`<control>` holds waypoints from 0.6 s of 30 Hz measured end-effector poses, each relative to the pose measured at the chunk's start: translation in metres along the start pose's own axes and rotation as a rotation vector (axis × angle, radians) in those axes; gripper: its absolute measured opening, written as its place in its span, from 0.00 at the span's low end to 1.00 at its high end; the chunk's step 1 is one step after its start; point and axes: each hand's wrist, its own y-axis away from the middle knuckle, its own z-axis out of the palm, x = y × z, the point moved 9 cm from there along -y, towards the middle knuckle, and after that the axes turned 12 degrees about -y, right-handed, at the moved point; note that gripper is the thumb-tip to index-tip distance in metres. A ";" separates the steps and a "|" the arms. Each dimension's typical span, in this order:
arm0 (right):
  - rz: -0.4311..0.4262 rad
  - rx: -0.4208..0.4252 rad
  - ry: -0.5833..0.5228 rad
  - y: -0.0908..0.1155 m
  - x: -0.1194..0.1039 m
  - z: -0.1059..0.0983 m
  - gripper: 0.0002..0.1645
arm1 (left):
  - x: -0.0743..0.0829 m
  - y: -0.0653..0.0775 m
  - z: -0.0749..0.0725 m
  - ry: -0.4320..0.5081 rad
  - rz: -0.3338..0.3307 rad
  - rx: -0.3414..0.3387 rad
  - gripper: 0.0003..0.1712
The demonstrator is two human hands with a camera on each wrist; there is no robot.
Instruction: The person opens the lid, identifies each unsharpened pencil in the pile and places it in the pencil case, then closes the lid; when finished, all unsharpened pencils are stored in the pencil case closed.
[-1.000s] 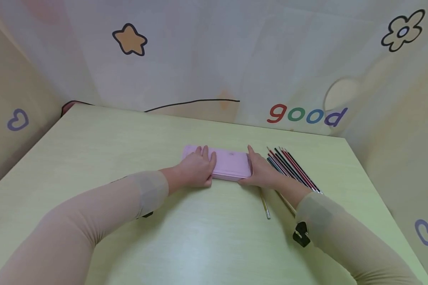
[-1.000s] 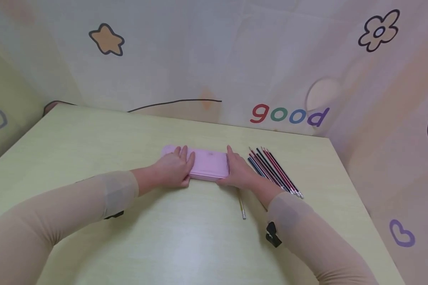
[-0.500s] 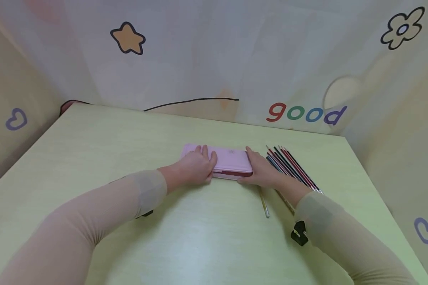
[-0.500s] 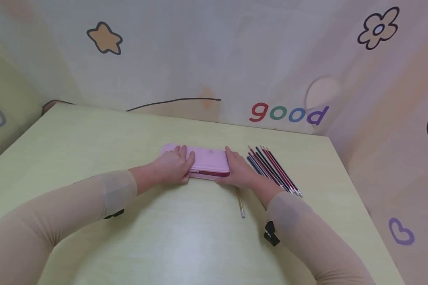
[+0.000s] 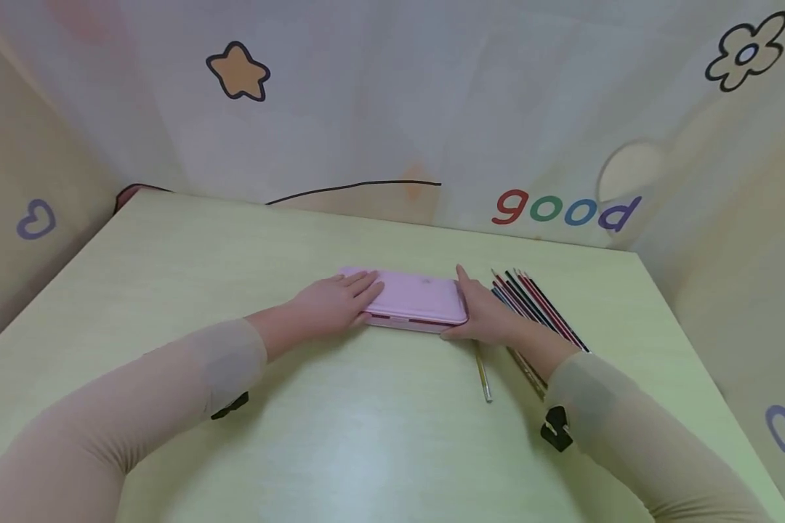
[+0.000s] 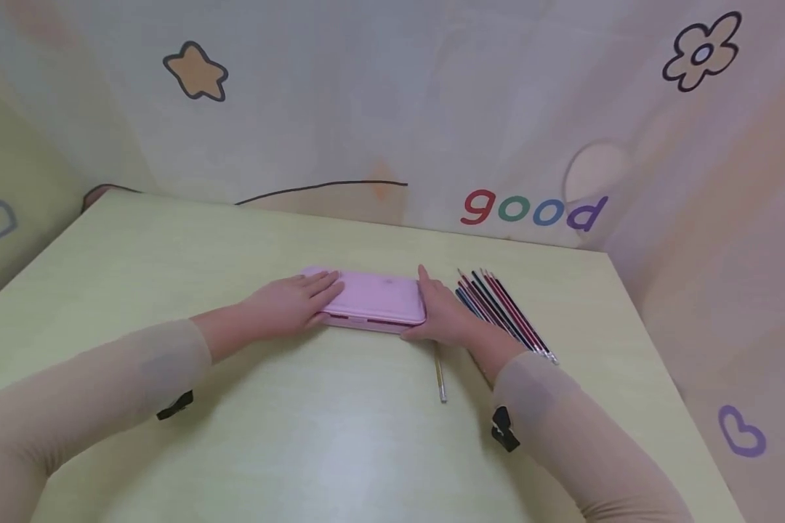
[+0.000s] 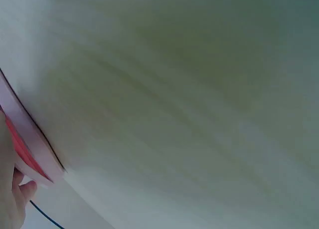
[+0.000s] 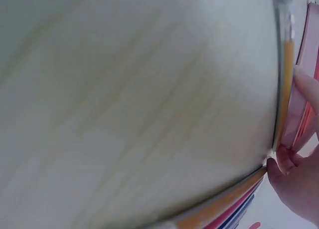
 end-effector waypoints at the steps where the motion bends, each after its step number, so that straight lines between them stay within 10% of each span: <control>1: 0.003 0.001 -0.001 0.000 0.001 0.000 0.70 | -0.003 0.005 0.001 0.006 0.001 0.004 0.34; 18: 0.138 0.095 -0.169 0.004 0.019 -0.009 0.78 | -0.048 0.025 -0.006 0.560 -0.492 0.183 0.30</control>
